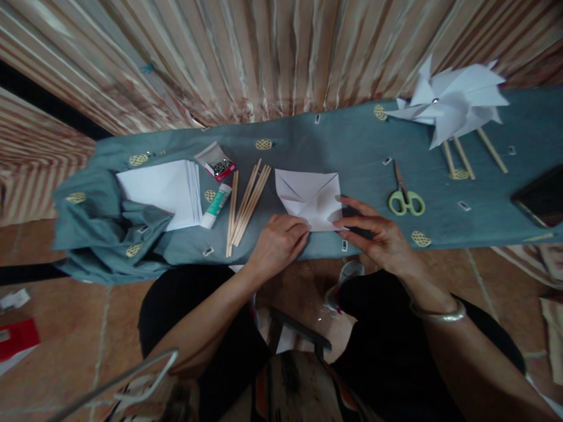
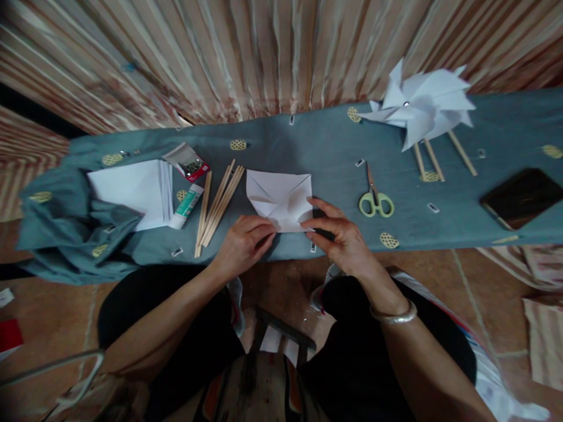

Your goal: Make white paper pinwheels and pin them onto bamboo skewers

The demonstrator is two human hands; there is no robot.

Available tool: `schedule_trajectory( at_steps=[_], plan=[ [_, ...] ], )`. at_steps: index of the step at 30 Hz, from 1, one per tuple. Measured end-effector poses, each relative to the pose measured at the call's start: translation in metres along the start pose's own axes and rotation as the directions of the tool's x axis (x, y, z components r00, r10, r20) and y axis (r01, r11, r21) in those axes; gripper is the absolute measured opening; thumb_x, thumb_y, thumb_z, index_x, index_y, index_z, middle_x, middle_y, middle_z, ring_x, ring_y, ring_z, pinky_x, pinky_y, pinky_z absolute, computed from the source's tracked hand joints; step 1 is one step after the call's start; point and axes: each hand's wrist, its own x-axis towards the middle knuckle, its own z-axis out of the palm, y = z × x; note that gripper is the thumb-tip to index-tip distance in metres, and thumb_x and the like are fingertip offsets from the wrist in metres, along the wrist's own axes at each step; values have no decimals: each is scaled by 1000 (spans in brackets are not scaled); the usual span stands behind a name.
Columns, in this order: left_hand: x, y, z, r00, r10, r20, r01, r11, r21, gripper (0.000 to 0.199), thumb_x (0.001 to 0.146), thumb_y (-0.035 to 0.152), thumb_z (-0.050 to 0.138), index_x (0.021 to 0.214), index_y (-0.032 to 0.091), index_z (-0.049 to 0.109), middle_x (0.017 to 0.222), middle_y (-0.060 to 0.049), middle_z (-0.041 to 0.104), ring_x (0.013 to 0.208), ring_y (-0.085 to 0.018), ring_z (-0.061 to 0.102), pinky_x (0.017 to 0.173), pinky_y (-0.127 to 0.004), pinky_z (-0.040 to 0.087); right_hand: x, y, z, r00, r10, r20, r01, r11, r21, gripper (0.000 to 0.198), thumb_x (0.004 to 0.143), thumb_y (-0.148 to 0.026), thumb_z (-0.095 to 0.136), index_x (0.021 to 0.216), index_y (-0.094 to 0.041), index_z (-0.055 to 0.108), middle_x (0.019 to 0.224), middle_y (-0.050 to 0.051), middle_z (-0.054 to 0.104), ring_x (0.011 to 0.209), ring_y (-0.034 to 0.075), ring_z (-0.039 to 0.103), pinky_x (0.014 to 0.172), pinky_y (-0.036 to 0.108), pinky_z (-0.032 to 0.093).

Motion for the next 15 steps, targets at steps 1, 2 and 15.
schedule_trajectory(
  at_steps=[1, 2, 15],
  plan=[
    [0, 0, 0, 1000, 9, -2, -9, 1000, 2, 19, 97, 22, 51, 97, 15, 69, 99, -8, 74, 93, -19, 67, 83, -33, 49, 1, -1, 1, 1000, 7, -8, -7, 1000, 28, 15, 86, -27, 67, 97, -31, 77, 143, 2, 58, 133, 27, 54, 113, 52, 43],
    [0, 1, 0, 1000, 18, -6, -18, 1000, 6, 19, 97, 21, 51, 97, 14, 69, 99, -8, 74, 93, -20, 67, 82, -34, 49, 3, -1, 1, 1000, 17, -15, -17, 998, 54, 13, 87, -28, 68, 95, -30, 77, 142, 2, 60, 131, 27, 56, 112, 51, 44],
    [1, 0, -7, 999, 43, -17, -42, 997, 62, 22, 98, 23, 49, 107, 15, 68, 113, -10, 72, 107, -24, 62, 88, -38, 47, 30, 1, 16, 994, 16, -110, -9, 998, 62, 8, 85, -30, 71, 86, -27, 77, 132, 4, 67, 124, 27, 61, 109, 49, 46]
  ],
)
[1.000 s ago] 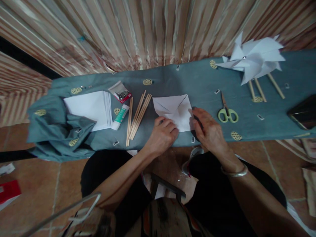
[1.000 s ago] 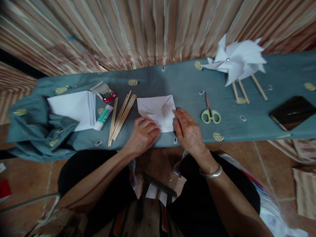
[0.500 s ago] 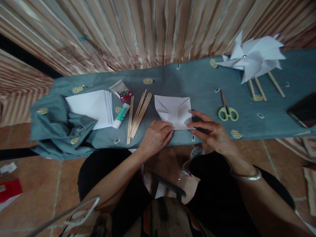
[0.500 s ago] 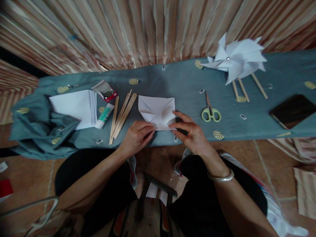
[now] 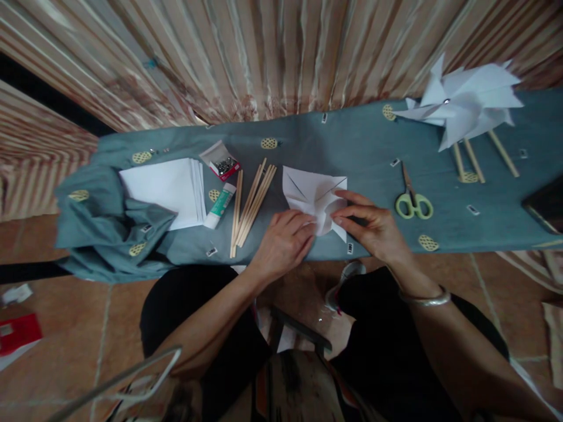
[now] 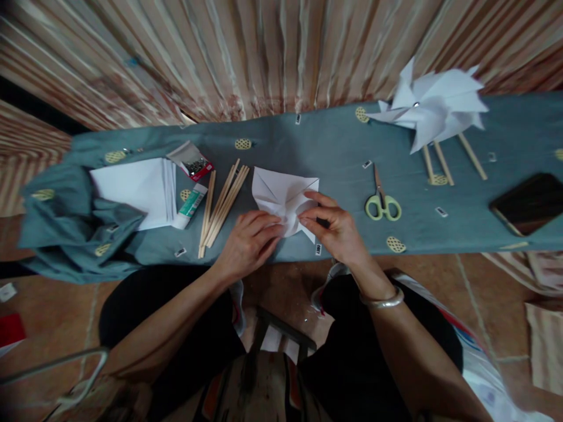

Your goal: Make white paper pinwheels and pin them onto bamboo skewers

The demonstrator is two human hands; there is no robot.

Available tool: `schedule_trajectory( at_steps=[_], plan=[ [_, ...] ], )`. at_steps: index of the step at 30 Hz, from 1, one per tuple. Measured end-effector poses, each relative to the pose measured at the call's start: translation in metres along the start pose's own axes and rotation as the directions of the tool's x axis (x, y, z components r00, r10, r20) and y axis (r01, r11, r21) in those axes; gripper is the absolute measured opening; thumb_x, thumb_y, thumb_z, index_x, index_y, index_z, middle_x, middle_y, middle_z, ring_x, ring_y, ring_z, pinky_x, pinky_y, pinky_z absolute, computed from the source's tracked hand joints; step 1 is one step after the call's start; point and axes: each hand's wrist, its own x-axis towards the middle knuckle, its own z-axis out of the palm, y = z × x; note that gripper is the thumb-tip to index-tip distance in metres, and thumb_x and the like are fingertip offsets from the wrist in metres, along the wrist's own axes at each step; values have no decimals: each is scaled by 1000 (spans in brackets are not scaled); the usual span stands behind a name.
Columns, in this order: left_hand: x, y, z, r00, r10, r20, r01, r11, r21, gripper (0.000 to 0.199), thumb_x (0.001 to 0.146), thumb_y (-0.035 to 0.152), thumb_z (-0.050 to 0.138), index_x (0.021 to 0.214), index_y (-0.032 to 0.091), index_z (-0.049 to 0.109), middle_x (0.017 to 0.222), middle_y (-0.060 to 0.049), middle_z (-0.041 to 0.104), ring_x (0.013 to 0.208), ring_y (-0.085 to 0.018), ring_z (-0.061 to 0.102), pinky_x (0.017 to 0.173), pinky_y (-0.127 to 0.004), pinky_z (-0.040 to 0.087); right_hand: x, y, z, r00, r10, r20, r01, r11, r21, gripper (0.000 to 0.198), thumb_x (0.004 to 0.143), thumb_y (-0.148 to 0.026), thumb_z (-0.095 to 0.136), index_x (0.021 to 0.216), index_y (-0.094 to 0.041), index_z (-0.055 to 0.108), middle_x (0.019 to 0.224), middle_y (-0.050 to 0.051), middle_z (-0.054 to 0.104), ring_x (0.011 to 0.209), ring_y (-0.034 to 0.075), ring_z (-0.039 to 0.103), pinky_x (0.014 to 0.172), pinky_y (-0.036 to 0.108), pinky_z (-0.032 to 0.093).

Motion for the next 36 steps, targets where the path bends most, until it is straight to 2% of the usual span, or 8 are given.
schedule_trajectory(
  at_steps=[3, 8, 17, 27, 36],
  plan=[
    [0, -6, -4, 997, -74, -19, 75, 997, 29, 26, 98, 21, 49, 118, 15, 64, 130, -11, 66, 125, -28, 54, 98, -45, 43, 6, -2, 8, 1000, -25, -15, 24, 998, -65, 8, 84, -32, 70, 85, -27, 77, 132, 4, 66, 125, 28, 60, 109, 51, 45],
    [0, -11, -3, 987, -146, 68, 142, 988, 56, 30, 97, 15, 47, 123, 14, 63, 137, -13, 63, 136, -30, 45, 103, -49, 38, 16, -5, 17, 998, -69, -14, 65, 979, -192, 7, 85, -32, 69, 83, -29, 75, 135, 3, 65, 126, 29, 58, 109, 54, 45],
    [2, -11, 2, 973, -163, 163, 159, 987, 33, 34, 97, 13, 43, 124, 15, 64, 134, -12, 65, 136, -28, 46, 105, -49, 38, 26, -7, 29, 990, -141, -7, 135, 956, -260, 9, 87, -29, 65, 84, -27, 73, 139, 4, 60, 132, 30, 52, 113, 57, 40],
    [0, -13, 5, 982, -143, 123, 141, 990, 29, 33, 99, 17, 42, 123, 14, 64, 134, -11, 65, 135, -28, 47, 105, -48, 38, 29, -7, 32, 984, -180, 16, 175, 929, -327, 8, 89, -29, 64, 84, -27, 71, 139, 5, 59, 131, 30, 52, 111, 55, 44],
    [0, -13, 5, 977, -152, 151, 150, 988, 24, 34, 97, 15, 44, 125, 17, 64, 134, -12, 65, 136, -29, 46, 105, -51, 38, 30, -6, 33, 984, -176, 26, 175, 929, -327, 12, 90, -33, 62, 86, -28, 71, 142, 4, 57, 134, 32, 50, 112, 56, 42]
  ],
)
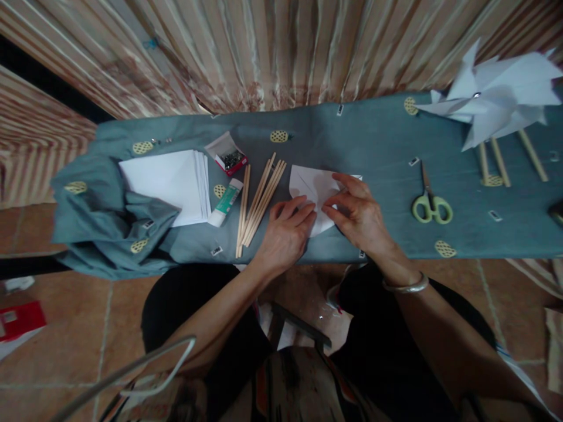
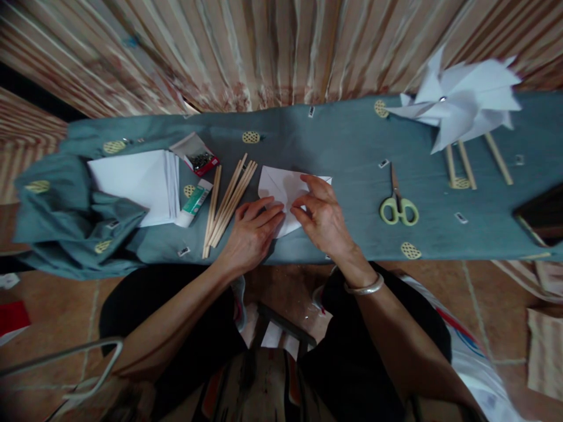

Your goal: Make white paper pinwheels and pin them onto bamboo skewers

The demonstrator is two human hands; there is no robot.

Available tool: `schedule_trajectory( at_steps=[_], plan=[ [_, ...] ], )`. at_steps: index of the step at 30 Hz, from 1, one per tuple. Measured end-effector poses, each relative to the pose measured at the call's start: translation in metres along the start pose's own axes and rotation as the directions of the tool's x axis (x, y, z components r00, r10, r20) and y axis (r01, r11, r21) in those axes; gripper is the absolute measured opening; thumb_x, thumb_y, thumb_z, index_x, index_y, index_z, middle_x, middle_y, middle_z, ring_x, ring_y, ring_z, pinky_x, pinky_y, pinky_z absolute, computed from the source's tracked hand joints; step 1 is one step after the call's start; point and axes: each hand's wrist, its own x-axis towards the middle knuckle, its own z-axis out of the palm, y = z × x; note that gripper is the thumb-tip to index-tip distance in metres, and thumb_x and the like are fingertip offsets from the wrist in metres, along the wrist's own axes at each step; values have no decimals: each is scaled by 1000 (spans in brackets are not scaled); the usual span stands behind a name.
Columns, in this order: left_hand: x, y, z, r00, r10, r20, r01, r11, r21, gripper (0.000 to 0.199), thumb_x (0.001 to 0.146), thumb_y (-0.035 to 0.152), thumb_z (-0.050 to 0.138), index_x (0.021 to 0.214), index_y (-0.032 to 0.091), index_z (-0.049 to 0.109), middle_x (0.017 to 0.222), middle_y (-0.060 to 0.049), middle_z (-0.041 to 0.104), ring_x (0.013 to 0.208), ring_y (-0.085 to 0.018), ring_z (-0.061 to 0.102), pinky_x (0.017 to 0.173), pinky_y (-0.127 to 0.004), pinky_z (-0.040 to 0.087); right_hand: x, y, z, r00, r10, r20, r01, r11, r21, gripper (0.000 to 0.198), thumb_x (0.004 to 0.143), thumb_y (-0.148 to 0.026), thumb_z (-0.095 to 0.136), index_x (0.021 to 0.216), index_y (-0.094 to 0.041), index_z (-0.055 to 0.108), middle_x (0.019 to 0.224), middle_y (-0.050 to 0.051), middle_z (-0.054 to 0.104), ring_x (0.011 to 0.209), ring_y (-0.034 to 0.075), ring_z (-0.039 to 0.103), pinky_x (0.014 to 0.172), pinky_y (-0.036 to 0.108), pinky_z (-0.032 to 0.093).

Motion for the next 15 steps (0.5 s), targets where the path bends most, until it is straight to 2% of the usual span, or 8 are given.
schedule_trajectory(
  at_steps=[15],
  plan=[
    [0, 0, 0, 1000, 1, -13, -1, 1000, 1, 34, 98, 15, 42, 123, 17, 65, 134, -11, 65, 135, -29, 47, 105, -50, 37, 1, 0, 1, 1000, 17, 11, -17, 1000, 21, 16, 91, -39, 62, 85, -27, 71, 144, 4, 55, 137, 33, 46, 115, 58, 37]
  ],
)
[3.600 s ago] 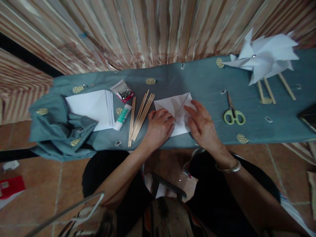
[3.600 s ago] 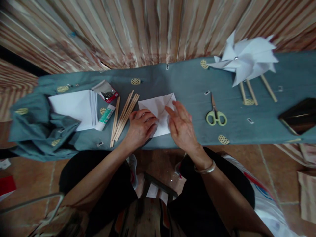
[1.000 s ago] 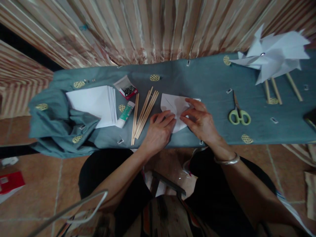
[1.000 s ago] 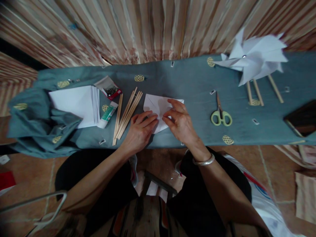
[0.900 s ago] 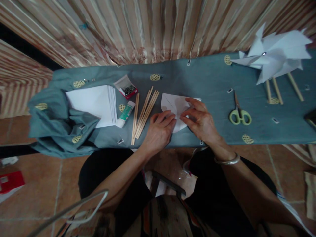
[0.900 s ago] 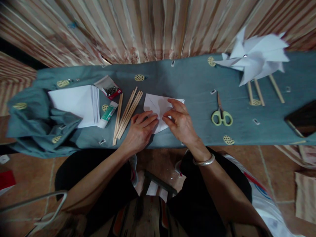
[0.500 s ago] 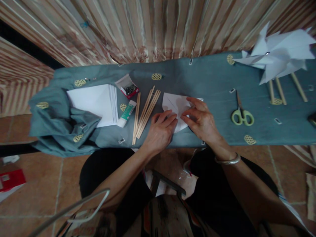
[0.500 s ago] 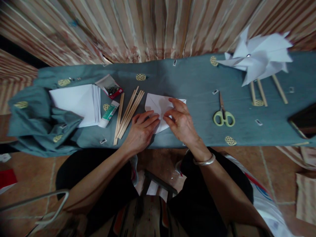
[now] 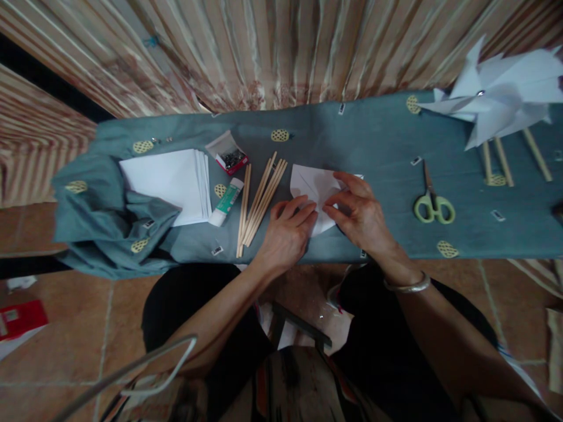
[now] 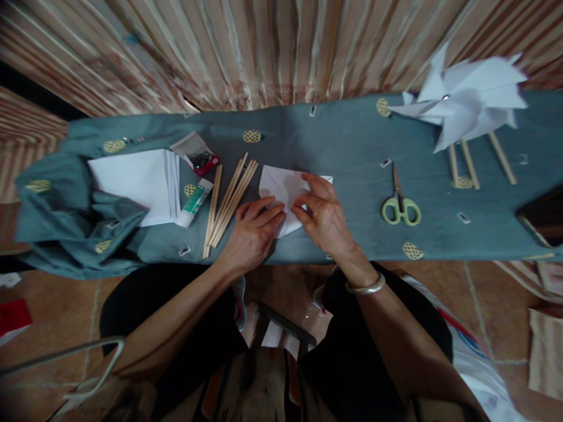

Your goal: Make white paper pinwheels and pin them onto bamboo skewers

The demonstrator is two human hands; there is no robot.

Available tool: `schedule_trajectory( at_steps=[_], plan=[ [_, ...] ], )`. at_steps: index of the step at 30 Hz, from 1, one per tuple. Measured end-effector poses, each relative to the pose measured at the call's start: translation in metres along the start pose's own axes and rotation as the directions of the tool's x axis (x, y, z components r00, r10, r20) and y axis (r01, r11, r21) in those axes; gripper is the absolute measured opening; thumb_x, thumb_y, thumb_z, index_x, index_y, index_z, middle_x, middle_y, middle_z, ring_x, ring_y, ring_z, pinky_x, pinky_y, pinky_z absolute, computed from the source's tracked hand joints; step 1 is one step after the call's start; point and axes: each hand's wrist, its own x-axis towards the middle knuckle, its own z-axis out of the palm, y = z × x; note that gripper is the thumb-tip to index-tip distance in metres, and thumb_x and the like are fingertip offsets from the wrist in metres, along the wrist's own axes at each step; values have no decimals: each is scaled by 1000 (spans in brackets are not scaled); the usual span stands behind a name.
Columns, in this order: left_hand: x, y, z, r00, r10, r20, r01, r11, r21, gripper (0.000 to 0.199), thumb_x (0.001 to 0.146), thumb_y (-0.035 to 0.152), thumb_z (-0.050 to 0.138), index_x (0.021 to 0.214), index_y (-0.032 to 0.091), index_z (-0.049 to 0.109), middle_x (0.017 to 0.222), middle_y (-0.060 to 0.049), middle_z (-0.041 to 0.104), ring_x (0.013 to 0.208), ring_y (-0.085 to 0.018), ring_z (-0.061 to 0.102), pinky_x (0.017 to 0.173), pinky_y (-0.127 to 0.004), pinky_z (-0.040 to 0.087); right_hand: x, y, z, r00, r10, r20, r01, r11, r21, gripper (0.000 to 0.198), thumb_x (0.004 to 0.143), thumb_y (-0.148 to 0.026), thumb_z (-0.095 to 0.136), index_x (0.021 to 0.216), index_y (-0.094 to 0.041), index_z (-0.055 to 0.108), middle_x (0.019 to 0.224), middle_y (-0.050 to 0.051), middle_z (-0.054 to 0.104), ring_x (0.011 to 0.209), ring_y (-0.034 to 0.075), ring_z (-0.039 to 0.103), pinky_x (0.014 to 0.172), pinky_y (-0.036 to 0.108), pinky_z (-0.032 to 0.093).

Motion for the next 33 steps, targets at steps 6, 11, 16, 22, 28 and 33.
schedule_trajectory(
  at_steps=[6, 11, 16, 22, 28, 33],
  plan=[
    [-1, -1, 2, 1000, 7, -8, -7, 1000, 1, 34, 98, 16, 43, 123, 17, 65, 133, -11, 66, 135, -29, 47, 105, -51, 38, 0, 0, 1, 1000, -9, -27, 8, 999, -42, 15, 91, -38, 62, 85, -27, 70, 142, 5, 57, 136, 32, 48, 115, 57, 38],
    [-1, -1, 1, 1000, 7, -3, -7, 1000, -3, 34, 97, 15, 43, 123, 15, 65, 134, -11, 65, 136, -29, 47, 106, -51, 38, 1, 1, 1, 999, 21, -32, -22, 999, -30, 18, 89, -44, 64, 86, -27, 67, 143, 5, 57, 137, 33, 48, 116, 58, 36],
    [-1, 0, -1, 1000, -2, 13, 2, 1000, 3, 34, 98, 15, 42, 123, 16, 65, 135, -11, 65, 136, -29, 47, 106, -51, 37, 1, 1, 0, 1000, 16, -4, -16, 1000, -6, 14, 89, -39, 65, 84, -26, 67, 145, 5, 54, 139, 34, 45, 118, 57, 32],
    [-1, 0, -1, 1000, 1, 23, -1, 1000, 11, 35, 97, 14, 42, 124, 16, 64, 136, -11, 64, 137, -29, 46, 107, -50, 37, 2, 1, 0, 999, -32, 5, 32, 999, -37, 15, 91, -35, 62, 86, -25, 72, 144, 5, 55, 136, 32, 47, 115, 53, 39],
    [0, 0, -1, 999, -6, 46, 5, 1000, 25, 37, 96, 13, 44, 127, 16, 63, 137, -11, 63, 137, -29, 45, 107, -51, 38, -4, 0, -2, 990, -139, 25, 141, 981, -130, 22, 96, -34, 54, 95, -27, 75, 146, 3, 55, 138, 30, 46, 116, 55, 39],
    [0, 1, -1, 999, -8, 38, 7, 1000, 26, 36, 96, 14, 43, 126, 16, 64, 136, -11, 64, 136, -29, 46, 108, -51, 37, -17, -5, -3, 987, -136, 90, 151, 968, -201, 38, 97, -19, 42, 121, -31, 69, 155, 1, 45, 147, 31, 34, 114, 58, 39]
  ],
)
